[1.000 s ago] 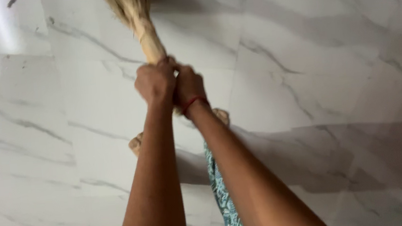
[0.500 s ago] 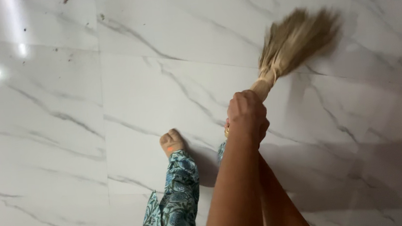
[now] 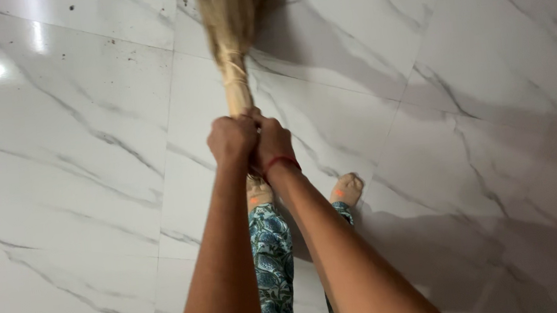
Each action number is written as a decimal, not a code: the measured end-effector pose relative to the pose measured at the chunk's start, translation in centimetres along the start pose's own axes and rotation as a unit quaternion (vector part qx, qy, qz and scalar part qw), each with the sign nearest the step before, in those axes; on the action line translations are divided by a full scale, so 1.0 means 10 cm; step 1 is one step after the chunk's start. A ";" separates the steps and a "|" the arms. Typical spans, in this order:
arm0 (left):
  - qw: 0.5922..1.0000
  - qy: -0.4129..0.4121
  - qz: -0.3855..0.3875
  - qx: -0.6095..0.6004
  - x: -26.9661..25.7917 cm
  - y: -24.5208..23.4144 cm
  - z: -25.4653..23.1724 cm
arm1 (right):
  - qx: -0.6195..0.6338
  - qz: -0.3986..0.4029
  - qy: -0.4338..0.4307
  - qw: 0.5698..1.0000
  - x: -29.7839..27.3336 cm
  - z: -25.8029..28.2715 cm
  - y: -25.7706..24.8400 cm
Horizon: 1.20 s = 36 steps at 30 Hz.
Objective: The person sweeps a tiled floor using a broom, moving dirt and debris across the room past a sewing machine and a woven cot.
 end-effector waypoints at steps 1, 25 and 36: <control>0.998 -0.019 -0.022 -0.052 -0.04 -0.15 -0.02 | -0.080 0.028 -0.060 0.995 -0.03 0.23 0.04; 0.997 0.055 0.037 0.047 -0.55 0.95 -0.90 | -0.043 -0.059 -0.046 0.996 0.29 -0.33 -1.22; 0.988 0.092 -0.063 -0.109 -1.15 0.92 -1.84 | -0.047 -0.005 -0.089 0.995 0.16 0.69 -2.30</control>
Point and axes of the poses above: each hand's wrist, its own x-axis towards the middle knuckle, its own y-axis out of the palm, z = x × y, the point moved 8 cm from there along x, towards the middle knuckle, and after that the axes turned 4 degrees about -y, right-handed, at the moved point
